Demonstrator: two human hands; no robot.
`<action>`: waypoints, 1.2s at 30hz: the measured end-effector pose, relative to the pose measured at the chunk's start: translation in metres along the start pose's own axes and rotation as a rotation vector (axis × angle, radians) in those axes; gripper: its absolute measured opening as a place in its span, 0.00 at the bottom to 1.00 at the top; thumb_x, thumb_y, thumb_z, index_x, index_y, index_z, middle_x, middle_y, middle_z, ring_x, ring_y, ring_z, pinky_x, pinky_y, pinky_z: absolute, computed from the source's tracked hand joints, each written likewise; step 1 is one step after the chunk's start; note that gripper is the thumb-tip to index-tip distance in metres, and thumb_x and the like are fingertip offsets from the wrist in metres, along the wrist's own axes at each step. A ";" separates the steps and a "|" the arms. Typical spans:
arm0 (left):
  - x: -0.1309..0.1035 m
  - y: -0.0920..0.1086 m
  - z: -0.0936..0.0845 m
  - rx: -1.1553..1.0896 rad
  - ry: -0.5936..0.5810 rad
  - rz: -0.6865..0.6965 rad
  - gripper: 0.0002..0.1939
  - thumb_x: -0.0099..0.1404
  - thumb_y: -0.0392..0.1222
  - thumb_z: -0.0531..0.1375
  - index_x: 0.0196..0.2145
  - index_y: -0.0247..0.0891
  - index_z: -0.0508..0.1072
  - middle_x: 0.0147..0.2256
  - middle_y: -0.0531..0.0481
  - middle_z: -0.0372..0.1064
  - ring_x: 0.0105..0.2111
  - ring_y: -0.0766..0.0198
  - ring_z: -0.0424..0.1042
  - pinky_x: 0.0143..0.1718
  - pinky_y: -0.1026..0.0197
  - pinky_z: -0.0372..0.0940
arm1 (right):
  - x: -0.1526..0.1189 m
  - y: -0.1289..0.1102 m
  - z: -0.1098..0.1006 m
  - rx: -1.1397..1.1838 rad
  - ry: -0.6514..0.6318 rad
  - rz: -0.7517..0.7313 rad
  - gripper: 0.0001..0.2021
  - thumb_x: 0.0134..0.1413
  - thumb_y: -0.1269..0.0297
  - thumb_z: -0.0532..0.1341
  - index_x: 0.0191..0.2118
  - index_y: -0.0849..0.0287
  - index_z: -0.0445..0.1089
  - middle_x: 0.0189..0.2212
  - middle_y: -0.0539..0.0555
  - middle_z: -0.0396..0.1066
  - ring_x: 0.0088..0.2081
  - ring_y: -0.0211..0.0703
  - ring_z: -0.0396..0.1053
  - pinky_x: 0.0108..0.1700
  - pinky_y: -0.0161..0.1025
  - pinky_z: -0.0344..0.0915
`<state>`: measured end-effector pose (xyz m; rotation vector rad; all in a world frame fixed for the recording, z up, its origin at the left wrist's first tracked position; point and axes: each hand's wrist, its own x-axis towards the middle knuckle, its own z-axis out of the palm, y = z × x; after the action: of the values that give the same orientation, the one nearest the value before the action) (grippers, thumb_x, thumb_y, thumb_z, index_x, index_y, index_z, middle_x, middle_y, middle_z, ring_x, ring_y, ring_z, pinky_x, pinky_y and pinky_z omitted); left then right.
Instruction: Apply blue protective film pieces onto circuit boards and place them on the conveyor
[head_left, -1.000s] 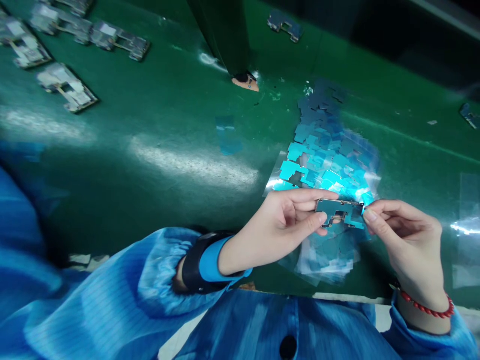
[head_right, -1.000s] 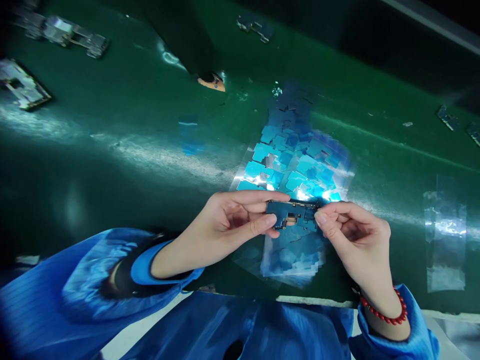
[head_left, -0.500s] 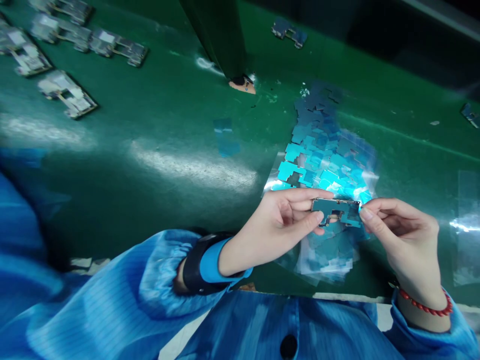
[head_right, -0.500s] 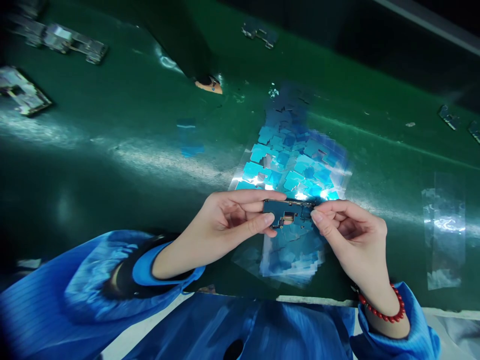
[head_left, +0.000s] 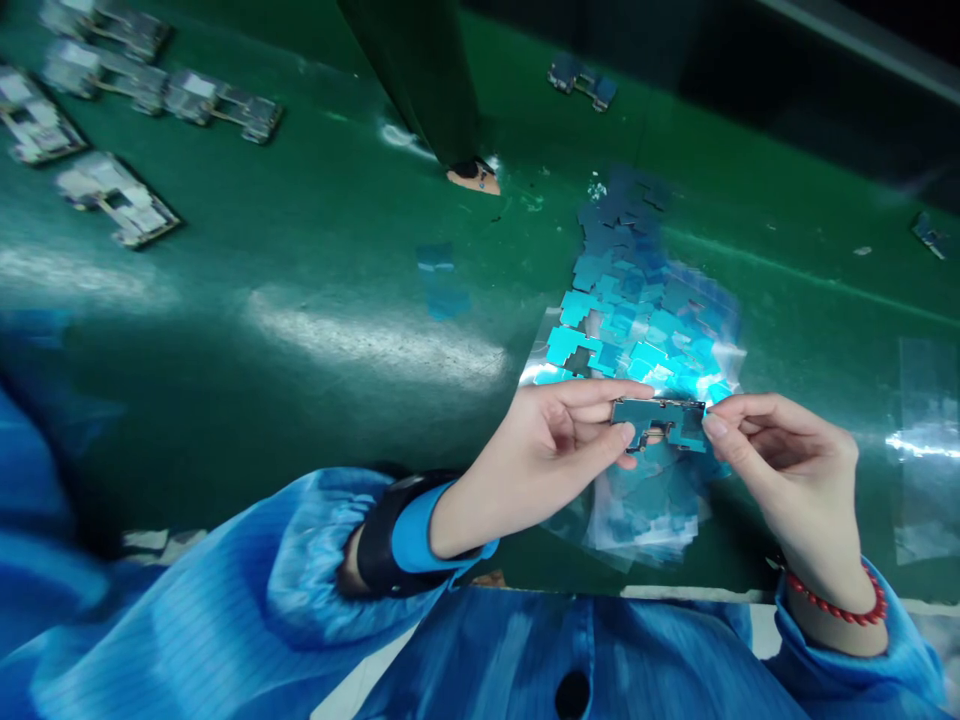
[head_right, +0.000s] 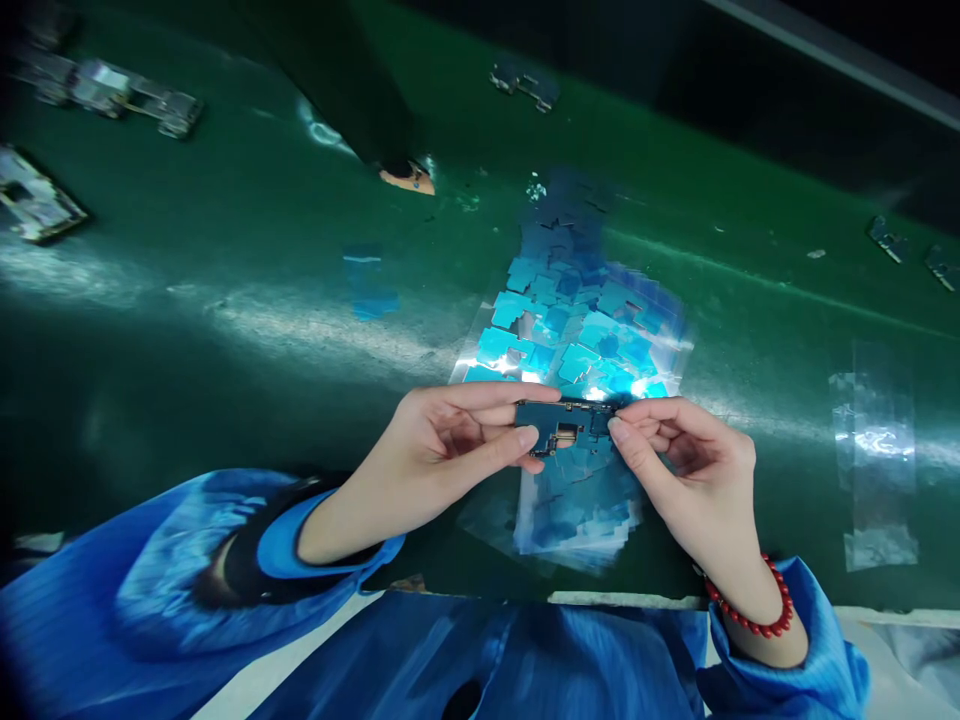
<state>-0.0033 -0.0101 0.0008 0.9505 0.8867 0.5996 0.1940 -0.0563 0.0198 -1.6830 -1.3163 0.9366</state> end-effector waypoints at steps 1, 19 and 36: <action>0.000 0.001 0.000 -0.006 0.002 0.003 0.16 0.61 0.35 0.61 0.48 0.31 0.74 0.31 0.48 0.80 0.31 0.64 0.80 0.36 0.68 0.75 | 0.000 0.000 0.000 -0.005 0.001 -0.007 0.06 0.50 0.73 0.68 0.32 0.54 0.75 0.25 0.45 0.74 0.26 0.30 0.71 0.30 0.22 0.70; 0.000 0.003 -0.001 -0.054 -0.008 -0.044 0.15 0.61 0.34 0.62 0.47 0.34 0.75 0.31 0.50 0.80 0.30 0.63 0.80 0.36 0.66 0.75 | 0.000 -0.002 0.000 -0.049 0.023 -0.011 0.03 0.51 0.68 0.68 0.31 0.55 0.74 0.25 0.49 0.74 0.24 0.36 0.71 0.27 0.31 0.72; -0.001 0.003 -0.003 -0.043 -0.006 -0.075 0.15 0.61 0.35 0.62 0.47 0.35 0.75 0.31 0.50 0.80 0.29 0.64 0.80 0.35 0.66 0.74 | 0.001 -0.003 0.001 -0.054 0.018 -0.005 0.04 0.51 0.65 0.68 0.29 0.56 0.74 0.23 0.48 0.73 0.23 0.36 0.70 0.27 0.32 0.72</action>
<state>-0.0067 -0.0086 0.0030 0.8760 0.8970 0.5501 0.1918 -0.0544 0.0219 -1.7247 -1.3440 0.8881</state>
